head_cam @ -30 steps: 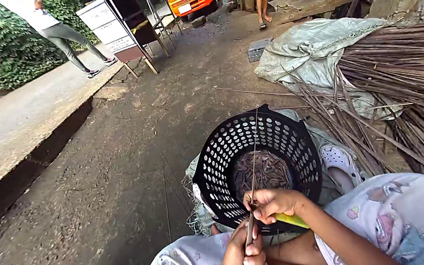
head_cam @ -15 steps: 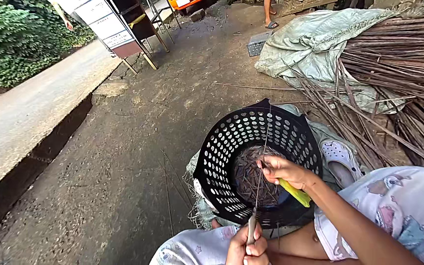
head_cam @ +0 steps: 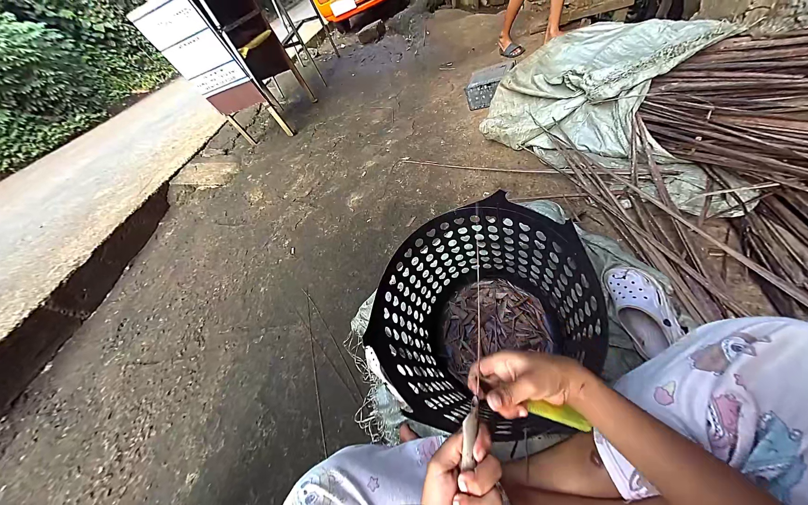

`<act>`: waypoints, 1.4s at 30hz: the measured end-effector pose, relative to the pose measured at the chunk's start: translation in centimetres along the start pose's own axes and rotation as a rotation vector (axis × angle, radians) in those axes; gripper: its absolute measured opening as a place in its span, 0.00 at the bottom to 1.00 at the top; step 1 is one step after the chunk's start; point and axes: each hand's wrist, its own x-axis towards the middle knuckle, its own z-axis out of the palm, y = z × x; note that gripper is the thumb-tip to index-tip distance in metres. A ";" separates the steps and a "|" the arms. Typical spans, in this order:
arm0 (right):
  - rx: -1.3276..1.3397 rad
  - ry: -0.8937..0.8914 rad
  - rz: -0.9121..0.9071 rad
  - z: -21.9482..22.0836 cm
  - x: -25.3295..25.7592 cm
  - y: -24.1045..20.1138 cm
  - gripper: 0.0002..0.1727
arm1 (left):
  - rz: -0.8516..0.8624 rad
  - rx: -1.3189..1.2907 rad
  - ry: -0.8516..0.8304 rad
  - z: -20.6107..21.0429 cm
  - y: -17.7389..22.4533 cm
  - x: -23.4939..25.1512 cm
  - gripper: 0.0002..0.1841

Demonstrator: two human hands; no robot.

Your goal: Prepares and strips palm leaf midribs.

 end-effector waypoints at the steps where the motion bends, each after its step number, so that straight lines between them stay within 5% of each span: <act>1: 0.021 -0.046 0.008 0.1 0.2 0.3 0.05 | -0.012 -0.011 -0.011 0.0 0.1 0.0 0.20; 5: 0.099 0.106 -0.073 -0.5 0.1 -0.1 0.08 | -0.020 -0.058 -0.039 -0.4 0.3 -0.5 0.22; 10: 0.033 -0.083 -0.031 0.9 0.2 -0.1 0.08 | -0.051 -0.106 0.019 0.2 0.2 0.0 0.24; 15: 0.031 0.170 -0.049 1.5 0.5 -1.2 0.09 | -0.046 -0.096 0.043 0.0 0.0 -0.4 0.25; 19: 0.023 0.003 -0.004 1.6 0.2 -0.4 0.07 | -0.053 -0.083 0.037 0.0 -0.1 -0.1 0.24; 23: 0.072 0.342 -0.049 1.2 0.0 -1.4 0.08 | -0.050 -0.015 0.090 -0.1 -0.6 -0.1 0.24; 27: 0.036 0.076 -0.011 1.8 -0.5 0.4 0.07 | -0.048 -0.004 0.065 -0.4 -0.5 0.2 0.24; 30: 0.075 0.274 -0.035 1.1 -0.5 -1.0 0.07 | -0.034 0.019 0.106 -0.1 -0.8 0.0 0.24; 34: 0.081 0.055 0.003 1.4 -0.3 0.1 0.08 | -0.023 0.017 0.111 0.1 -0.6 0.1 0.25; 37: 0.093 0.219 -0.045 0.6 0.0 -0.9 0.08 | -0.031 0.009 0.113 0.0 -0.6 0.0 0.25; 40: 0.043 0.058 0.001 0.9 0.2 -0.2 0.07 | -0.032 -0.014 0.110 -0.1 -0.5 0.0 0.25; 42: 0.053 0.107 0.004 0.7 0.3 -0.2 0.07 | -0.030 -0.024 0.106 -0.1 -0.5 0.1 0.24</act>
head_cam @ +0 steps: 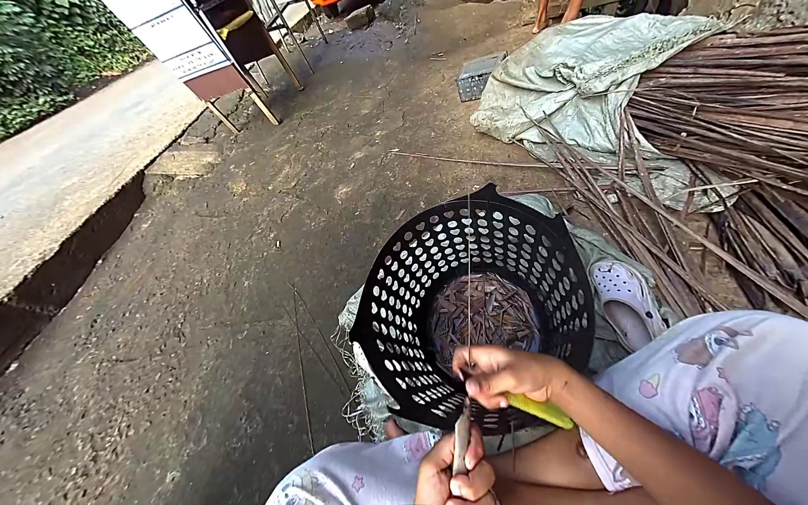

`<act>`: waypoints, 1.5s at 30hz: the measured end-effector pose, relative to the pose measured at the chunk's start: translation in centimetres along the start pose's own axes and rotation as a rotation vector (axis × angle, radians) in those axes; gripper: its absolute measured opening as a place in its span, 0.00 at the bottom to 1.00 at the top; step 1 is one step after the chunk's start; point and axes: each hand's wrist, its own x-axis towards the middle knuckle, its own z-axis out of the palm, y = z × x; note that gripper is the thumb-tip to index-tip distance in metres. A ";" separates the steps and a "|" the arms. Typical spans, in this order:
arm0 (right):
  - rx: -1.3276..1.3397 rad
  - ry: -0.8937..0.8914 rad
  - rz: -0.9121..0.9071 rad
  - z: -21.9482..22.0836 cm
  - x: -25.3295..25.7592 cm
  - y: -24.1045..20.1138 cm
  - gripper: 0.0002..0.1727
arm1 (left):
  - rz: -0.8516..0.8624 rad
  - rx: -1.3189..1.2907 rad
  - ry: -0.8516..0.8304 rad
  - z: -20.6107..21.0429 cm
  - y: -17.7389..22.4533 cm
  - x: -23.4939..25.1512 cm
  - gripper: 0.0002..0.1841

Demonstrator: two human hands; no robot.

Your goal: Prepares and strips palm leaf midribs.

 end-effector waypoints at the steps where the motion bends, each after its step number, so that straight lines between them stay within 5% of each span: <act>1: 0.008 0.108 -0.025 -0.2 0.0 -0.5 0.07 | -0.001 0.009 0.000 0.0 0.0 0.0 0.24; 3: 0.029 0.180 -0.056 -0.6 -0.2 -0.8 0.07 | -0.007 0.028 0.008 0.0 -0.2 -0.2 0.24; 7: 0.043 -0.036 -0.022 0.5 -0.5 0.9 0.08 | -0.010 0.014 0.003 0.1 0.0 0.1 0.24; 10: 0.158 0.135 -0.086 -0.1 0.0 0.4 0.09 | -0.024 0.017 0.017 0.3 -0.3 -0.1 0.24; 15: 0.172 -0.093 -0.082 0.0 0.0 1.4 0.08 | -0.037 -0.032 -0.044 0.2 0.0 0.1 0.24; 24: 0.239 0.011 -0.082 -0.4 0.0 0.9 0.09 | -0.047 -0.036 -0.010 0.1 -0.1 0.1 0.24; 35: 0.310 -0.163 -0.048 -0.9 0.2 1.6 0.10 | -0.056 -0.055 -0.033 0.1 0.0 0.1 0.23; 45: 0.361 -0.066 -0.109 -1.8 0.3 1.5 0.08 | -0.066 -0.064 -0.041 0.1 0.0 0.4 0.23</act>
